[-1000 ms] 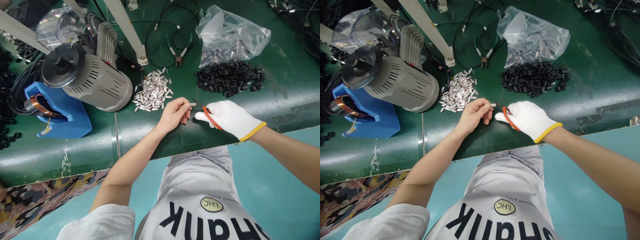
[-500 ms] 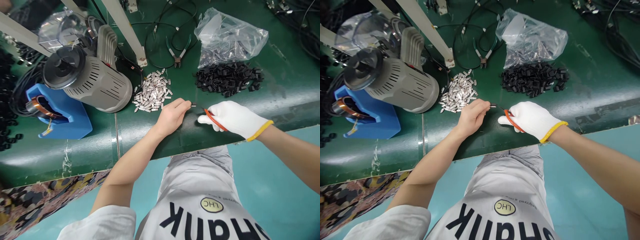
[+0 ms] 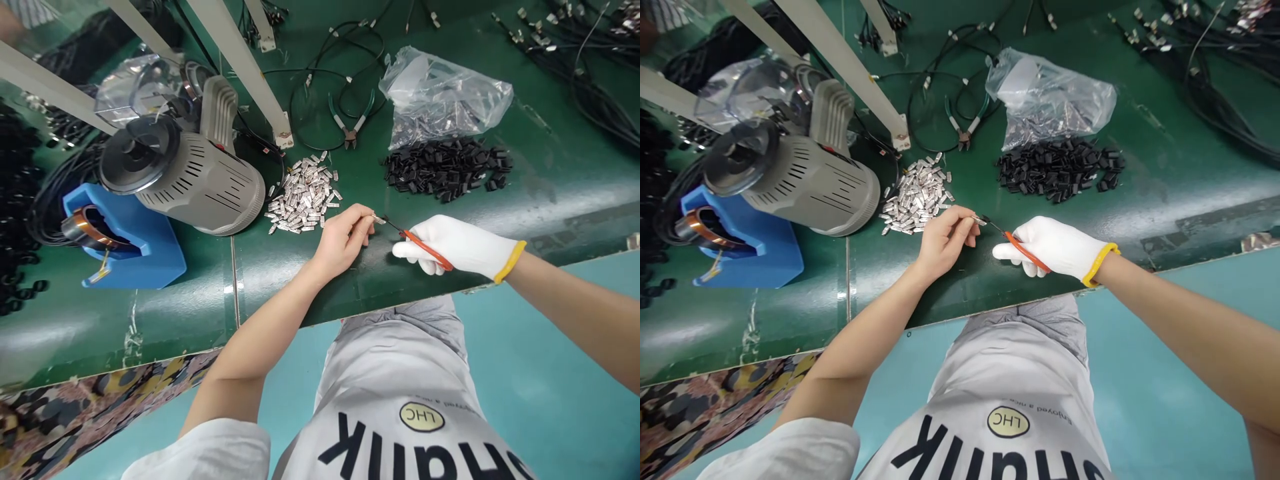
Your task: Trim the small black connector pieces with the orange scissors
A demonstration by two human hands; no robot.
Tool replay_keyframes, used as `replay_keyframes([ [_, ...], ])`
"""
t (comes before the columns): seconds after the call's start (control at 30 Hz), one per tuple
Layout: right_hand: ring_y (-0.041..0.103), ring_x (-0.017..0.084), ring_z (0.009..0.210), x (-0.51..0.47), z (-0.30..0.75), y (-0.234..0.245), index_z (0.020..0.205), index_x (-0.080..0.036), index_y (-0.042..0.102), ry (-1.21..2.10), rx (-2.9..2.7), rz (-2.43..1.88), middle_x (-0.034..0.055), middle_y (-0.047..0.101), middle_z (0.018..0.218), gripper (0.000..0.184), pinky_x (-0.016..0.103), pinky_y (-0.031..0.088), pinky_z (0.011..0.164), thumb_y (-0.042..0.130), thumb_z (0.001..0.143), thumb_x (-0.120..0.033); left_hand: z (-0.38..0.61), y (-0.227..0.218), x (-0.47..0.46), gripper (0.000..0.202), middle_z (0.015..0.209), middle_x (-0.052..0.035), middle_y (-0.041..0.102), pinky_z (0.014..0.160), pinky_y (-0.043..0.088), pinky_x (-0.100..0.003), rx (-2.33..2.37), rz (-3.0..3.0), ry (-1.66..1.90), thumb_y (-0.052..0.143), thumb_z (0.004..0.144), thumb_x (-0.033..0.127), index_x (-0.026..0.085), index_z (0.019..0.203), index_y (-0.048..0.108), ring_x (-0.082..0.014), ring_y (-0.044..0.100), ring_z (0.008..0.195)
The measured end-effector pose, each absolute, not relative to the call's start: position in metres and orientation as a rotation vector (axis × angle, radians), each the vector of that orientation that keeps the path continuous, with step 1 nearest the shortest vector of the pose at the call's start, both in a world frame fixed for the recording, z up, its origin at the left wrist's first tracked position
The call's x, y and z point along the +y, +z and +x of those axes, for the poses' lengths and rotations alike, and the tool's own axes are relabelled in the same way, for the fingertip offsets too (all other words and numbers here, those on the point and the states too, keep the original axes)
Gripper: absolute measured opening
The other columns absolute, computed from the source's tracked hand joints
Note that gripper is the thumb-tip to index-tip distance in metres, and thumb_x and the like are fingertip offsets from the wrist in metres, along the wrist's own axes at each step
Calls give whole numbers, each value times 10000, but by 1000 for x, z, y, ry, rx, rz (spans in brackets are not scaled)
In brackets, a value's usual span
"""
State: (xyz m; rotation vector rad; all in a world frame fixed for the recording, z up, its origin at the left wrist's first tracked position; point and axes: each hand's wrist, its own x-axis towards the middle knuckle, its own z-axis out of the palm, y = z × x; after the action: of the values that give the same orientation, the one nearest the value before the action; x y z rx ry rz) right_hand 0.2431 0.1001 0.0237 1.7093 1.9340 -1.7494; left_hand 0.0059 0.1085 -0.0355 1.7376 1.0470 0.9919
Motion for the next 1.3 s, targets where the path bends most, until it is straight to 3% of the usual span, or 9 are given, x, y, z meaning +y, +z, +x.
replay_keyframes([
  [0.13,536,136,513,91,237,26,680,-216,590,-1980,1819,1778,2,609,555,463,277,419,514,696,809,-648,15,-27,105,350,769,19,670,565,524,-228,927,1193,1045,656,933,516,204,999,511,-92,626,549],
  [0.27,563,147,534,84,231,19,710,-214,612,-1956,1850,1791,-1,616,567,444,273,410,524,690,809,-639,20,-23,101,348,798,-15,702,621,583,-270,935,1108,1092,755,868,442,169,967,564,-126,693,620],
  [0.47,628,177,570,89,232,16,760,-225,646,-1701,1963,1868,5,679,607,451,289,439,570,639,827,-671,8,-27,103,200,876,-40,704,682,566,-277,1137,1418,1075,627,965,361,176,1039,647,-130,684,716],
  [0.63,604,181,561,103,239,24,661,-228,573,-1079,2165,1951,15,668,612,503,307,382,570,569,863,-688,-4,-36,118,169,1016,-86,704,943,514,-391,1327,2151,973,563,990,243,189,1034,717,-221,628,1017],
  [0.83,586,183,585,107,227,27,639,-235,531,-862,2219,1922,15,648,608,502,307,346,585,498,904,-660,13,-50,122,219,1024,-120,658,925,498,-419,1349,2379,707,556,961,154,139,1111,716,-259,570,1010],
  [1.07,601,181,615,107,219,33,676,-238,595,-989,2143,2036,5,704,688,442,312,359,592,539,894,-619,1,-43,118,173,1033,-77,701,884,526,-334,1133,2033,889,573,975,177,179,1045,731,-194,638,981],
  [1.3,679,251,887,100,217,30,1004,-276,710,-1432,2239,2264,32,769,1019,345,323,467,705,671,814,-561,5,-33,109,134,998,-61,679,769,555,-276,1016,1746,913,648,935,246,178,1019,726,-144,655,829],
])
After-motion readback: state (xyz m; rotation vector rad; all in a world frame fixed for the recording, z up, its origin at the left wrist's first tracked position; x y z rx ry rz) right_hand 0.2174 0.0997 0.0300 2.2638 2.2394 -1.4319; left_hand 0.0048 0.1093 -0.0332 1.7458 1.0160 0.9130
